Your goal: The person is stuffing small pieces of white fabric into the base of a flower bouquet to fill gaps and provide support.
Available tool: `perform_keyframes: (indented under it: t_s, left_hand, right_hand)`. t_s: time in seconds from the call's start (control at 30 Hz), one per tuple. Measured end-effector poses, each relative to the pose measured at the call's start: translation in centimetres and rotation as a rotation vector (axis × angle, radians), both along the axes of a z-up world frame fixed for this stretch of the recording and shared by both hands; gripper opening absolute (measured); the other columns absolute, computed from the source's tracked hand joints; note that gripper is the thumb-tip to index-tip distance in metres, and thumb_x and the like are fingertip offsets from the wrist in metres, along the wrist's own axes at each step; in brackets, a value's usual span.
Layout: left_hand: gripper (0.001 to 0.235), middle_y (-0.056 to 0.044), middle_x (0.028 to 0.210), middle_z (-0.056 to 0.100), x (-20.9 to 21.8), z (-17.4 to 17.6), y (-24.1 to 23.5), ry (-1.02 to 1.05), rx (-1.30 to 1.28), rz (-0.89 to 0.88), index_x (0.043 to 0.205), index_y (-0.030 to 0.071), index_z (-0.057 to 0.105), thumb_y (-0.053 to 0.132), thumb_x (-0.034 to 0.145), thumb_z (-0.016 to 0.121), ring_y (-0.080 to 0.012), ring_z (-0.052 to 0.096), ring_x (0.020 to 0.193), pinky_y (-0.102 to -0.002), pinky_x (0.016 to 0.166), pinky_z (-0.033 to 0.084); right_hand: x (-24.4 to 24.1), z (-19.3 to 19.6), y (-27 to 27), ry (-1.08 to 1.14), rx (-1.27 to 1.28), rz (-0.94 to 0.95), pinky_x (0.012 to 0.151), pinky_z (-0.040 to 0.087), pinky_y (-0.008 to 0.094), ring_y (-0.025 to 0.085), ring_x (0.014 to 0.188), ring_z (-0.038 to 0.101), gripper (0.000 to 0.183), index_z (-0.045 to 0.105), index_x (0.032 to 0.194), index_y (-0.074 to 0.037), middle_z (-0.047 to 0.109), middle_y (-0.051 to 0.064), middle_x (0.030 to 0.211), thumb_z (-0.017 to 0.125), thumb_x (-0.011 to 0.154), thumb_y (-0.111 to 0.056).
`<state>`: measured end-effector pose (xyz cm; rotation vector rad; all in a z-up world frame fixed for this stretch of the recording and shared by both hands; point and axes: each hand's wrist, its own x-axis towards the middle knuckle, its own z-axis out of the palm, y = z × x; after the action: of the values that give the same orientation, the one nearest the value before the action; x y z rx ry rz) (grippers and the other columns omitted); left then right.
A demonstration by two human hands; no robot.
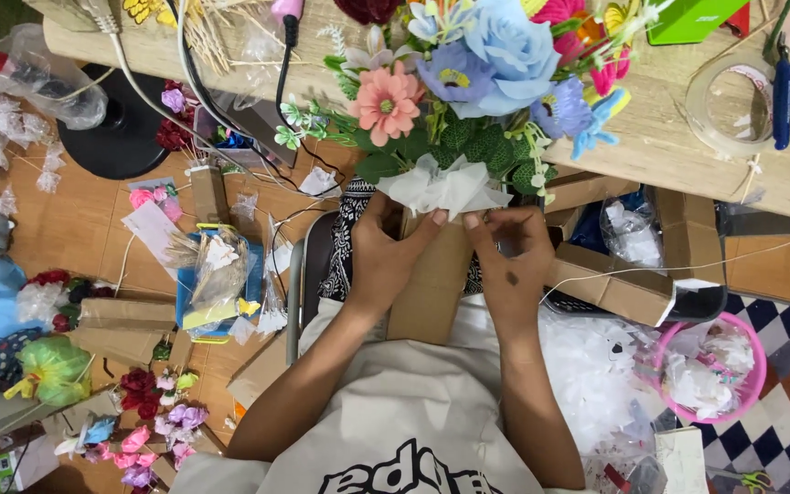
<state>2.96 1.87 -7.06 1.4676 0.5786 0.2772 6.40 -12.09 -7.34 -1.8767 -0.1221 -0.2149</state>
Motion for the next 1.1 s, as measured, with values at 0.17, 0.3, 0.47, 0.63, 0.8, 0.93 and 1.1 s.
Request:
perform_keyframes:
  t_s: [0.17, 0.3, 0.47, 0.63, 0.8, 0.93, 1.1]
  left_hand:
    - [0.060, -0.023, 0.110, 0.073, -0.1, 2.0, 0.3, -0.009, -0.061, -0.026, 0.128, -0.009, 0.062, 0.028, 0.085, 0.083, -0.0260, 0.066, 0.107, -0.049, 0.090, 0.055]
    - [0.055, -0.020, 0.111, 0.073, -0.7, 0.7, 0.2, -0.015, -0.069, -0.034, 0.125, -0.007, 0.064, 0.026, 0.086, 0.083, -0.0231, 0.065, 0.108, -0.047, 0.091, 0.055]
    - [0.057, -0.021, 0.108, 0.075, -2.4, -2.9, 0.4, -0.003, -0.005, -0.013, 0.122, -0.004, 0.067, 0.024, 0.079, 0.091, -0.0269, 0.069, 0.106, -0.049, 0.089, 0.057]
    - [0.049, -0.023, 0.101, 0.076, -2.9, 1.3, 0.1, -0.099, 0.034, -0.063, 0.117, -0.004, 0.069, 0.014, 0.076, 0.089, -0.0240, 0.067, 0.105, -0.044, 0.089, 0.055]
    - [0.039, -0.027, 0.108, 0.075, -2.6, 2.2, 1.2, -0.197, 0.019, -0.132, 0.114, -0.006, 0.071, 0.007, 0.080, 0.085, -0.0257, 0.064, 0.106, -0.049, 0.092, 0.054]
    - [0.060, -0.030, 0.123, 0.069, -2.2, 3.9, 1.9, -0.108, -0.080, -0.307, 0.127, -0.011, 0.064, 0.015, 0.077, 0.088, -0.0361, 0.063, 0.116, -0.056, 0.101, 0.050]
    - [0.068, -0.029, 0.131, 0.066, -1.1, 3.8, 1.4, -0.077, -0.108, -0.347, 0.137, -0.007, 0.059, 0.022, 0.082, 0.087, -0.0370, 0.061, 0.121, -0.057, 0.106, 0.048]
  right_hand:
    - [0.9, -3.5, -1.1, 0.232, 0.303, 0.202, 0.096, 0.045, 0.046, 0.027, 0.111, 0.057, 0.038, 0.056, 0.121, -0.003, 0.062, 0.017, 0.113, 0.067, 0.101, -0.033]
    - [-0.3, 2.1, 1.2, 0.343, 0.328, 0.355, 0.110, 0.038, 0.061, 0.046, 0.135, 0.051, 0.071, 0.045, 0.143, 0.006, 0.058, 0.029, 0.136, 0.074, 0.091, -0.034]
    - [-0.4, -0.1, 0.2, 0.335, 0.426, 0.396, 0.107, 0.043, 0.056, 0.031, 0.128, 0.053, 0.057, 0.059, 0.137, 0.006, 0.067, 0.020, 0.129, 0.079, 0.089, -0.016]
    - [-1.2, 1.5, 0.7, 0.262, 0.325, 0.440, 0.112, 0.035, 0.059, 0.042, 0.134, 0.049, 0.066, 0.052, 0.142, 0.009, 0.057, 0.031, 0.138, 0.078, 0.090, -0.022]
    - [-1.1, 0.9, -0.5, 0.246, 0.363, 0.522, 0.101, 0.042, 0.053, 0.034, 0.115, 0.055, 0.052, 0.058, 0.134, 0.006, 0.061, 0.023, 0.120, 0.074, 0.092, -0.020]
    - [-0.8, 0.5, -1.2, 0.243, 0.403, 0.601, 0.088, 0.050, 0.046, 0.024, 0.094, 0.062, 0.037, 0.064, 0.125, 0.004, 0.064, 0.014, 0.100, 0.069, 0.095, -0.018]
    - [-0.4, 2.5, -1.0, 0.147, 0.375, 0.583, 0.071, 0.051, 0.035, 0.014, 0.073, 0.057, 0.022, 0.067, 0.114, 0.002, 0.059, 0.003, 0.080, 0.068, 0.097, -0.012]
